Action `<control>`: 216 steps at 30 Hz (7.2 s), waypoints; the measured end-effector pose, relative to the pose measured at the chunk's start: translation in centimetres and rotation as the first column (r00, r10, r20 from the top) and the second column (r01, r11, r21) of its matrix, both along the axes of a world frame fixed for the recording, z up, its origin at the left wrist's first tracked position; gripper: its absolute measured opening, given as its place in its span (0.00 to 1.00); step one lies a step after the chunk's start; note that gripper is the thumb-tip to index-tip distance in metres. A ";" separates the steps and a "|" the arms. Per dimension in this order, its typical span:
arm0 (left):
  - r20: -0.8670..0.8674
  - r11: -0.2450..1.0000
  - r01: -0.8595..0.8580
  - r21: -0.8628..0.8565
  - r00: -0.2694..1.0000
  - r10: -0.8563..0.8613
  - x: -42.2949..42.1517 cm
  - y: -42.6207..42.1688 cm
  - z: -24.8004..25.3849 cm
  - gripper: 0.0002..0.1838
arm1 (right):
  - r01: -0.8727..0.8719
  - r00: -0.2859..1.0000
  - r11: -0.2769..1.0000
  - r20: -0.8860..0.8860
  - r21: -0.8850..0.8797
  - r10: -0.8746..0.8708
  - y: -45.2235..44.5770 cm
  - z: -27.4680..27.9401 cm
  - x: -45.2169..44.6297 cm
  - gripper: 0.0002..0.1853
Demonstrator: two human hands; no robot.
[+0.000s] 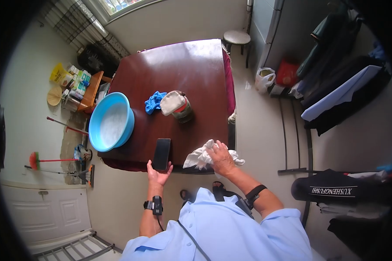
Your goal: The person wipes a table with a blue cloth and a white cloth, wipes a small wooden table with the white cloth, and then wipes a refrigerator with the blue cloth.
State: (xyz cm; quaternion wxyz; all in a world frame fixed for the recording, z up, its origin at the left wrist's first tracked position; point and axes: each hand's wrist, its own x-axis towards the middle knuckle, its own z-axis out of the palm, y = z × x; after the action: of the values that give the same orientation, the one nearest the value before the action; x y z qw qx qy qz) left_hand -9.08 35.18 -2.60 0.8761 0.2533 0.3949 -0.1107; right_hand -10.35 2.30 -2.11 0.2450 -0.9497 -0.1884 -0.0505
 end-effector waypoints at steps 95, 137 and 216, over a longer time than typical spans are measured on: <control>-0.814 0.676 0.557 0.483 0.571 0.111 -2.7 -27.0 -4.1 0.68 | -0.253 0.939 0.942 0.178 -0.222 0.294 -15.7 -5.1 78.3 0.37; -0.907 0.718 0.556 0.418 0.217 0.360 17.8 -41.0 -0.4 0.55 | -0.865 0.462 0.480 0.141 -0.145 0.876 6.2 -4.2 79.9 0.32; -0.965 0.823 0.512 0.245 0.211 0.156 70.0 -45.8 4.4 0.79 | -0.869 -0.454 -0.476 -0.166 -0.133 0.876 -3.9 0.4 95.2 0.37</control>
State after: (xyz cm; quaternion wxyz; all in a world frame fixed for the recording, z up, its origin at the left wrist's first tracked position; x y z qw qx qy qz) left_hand 60.93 -10.65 1.78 0.3137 0.4022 0.8270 -0.2366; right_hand 84.89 -1.57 -1.66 0.0651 -0.3506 -0.9149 0.1892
